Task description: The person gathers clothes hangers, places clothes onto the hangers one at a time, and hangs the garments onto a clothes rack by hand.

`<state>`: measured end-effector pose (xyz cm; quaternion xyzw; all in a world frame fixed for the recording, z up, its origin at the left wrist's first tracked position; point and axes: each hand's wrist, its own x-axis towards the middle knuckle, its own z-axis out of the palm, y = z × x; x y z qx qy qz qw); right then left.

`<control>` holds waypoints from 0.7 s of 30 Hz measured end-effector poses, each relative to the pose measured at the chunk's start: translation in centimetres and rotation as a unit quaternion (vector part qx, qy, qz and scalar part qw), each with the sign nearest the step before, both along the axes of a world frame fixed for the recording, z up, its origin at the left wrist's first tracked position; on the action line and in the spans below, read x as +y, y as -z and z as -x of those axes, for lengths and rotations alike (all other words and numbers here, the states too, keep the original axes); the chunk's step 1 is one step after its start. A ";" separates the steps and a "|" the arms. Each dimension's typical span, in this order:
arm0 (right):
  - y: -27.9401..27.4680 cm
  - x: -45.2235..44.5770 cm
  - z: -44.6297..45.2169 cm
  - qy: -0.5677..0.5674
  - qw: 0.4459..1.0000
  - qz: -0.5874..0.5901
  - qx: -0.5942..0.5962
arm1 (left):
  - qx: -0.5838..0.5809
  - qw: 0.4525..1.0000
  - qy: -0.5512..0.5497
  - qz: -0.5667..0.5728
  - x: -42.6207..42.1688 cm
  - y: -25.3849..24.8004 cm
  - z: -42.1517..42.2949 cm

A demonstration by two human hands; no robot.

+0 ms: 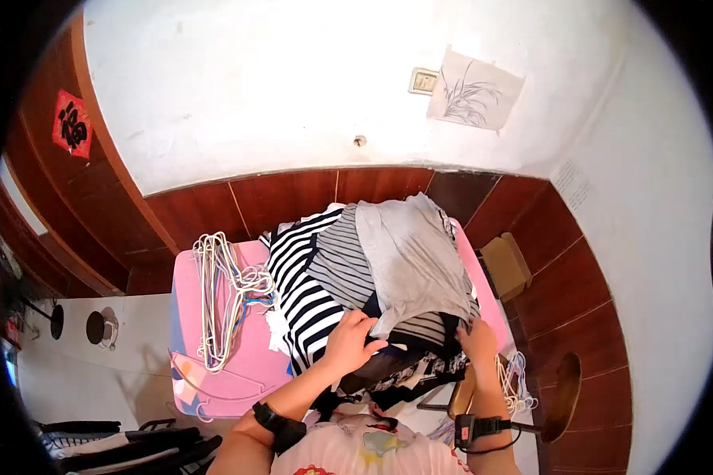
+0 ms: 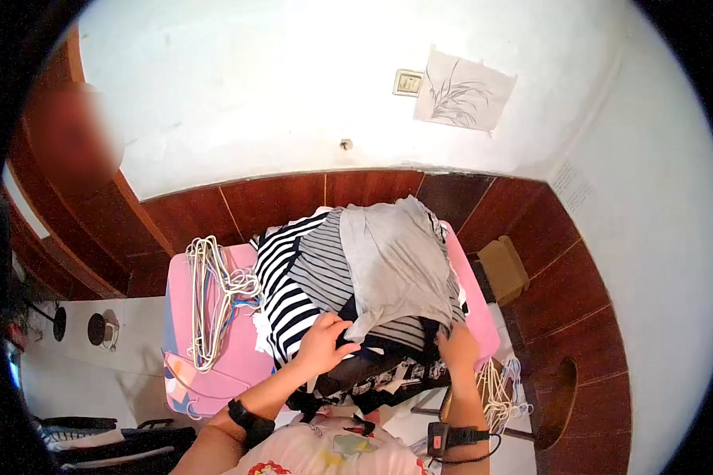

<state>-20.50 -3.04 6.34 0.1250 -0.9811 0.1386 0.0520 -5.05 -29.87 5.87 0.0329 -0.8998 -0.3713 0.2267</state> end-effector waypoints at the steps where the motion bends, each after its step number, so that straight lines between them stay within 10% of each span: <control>1: 0.4 0.5 0.4 -0.006 0.999 -0.014 -0.033 | -0.011 1.000 -0.014 -0.001 0.5 0.5 0.4; 7: -1.0 1.1 1.6 -0.019 0.995 0.096 0.011 | -0.041 0.999 -0.014 -0.005 0.7 2.0 2.0; 11: -2.8 2.4 3.2 -0.074 0.943 0.323 -0.019 | -0.057 0.976 -0.037 -0.206 0.7 0.2 1.6; 13: -4.7 3.1 3.1 -0.146 0.768 0.603 -0.160 | 0.015 0.899 0.018 -0.437 1.3 -1.0 0.4; 17: -6.4 4.3 2.2 -0.242 0.715 0.608 -0.248 | 0.033 0.889 0.039 -0.456 2.8 -5.1 -2.4; 21: -6.5 4.8 1.4 -0.423 0.503 0.658 -0.367 | 0.063 0.891 0.042 -0.448 6.2 -8.4 -8.3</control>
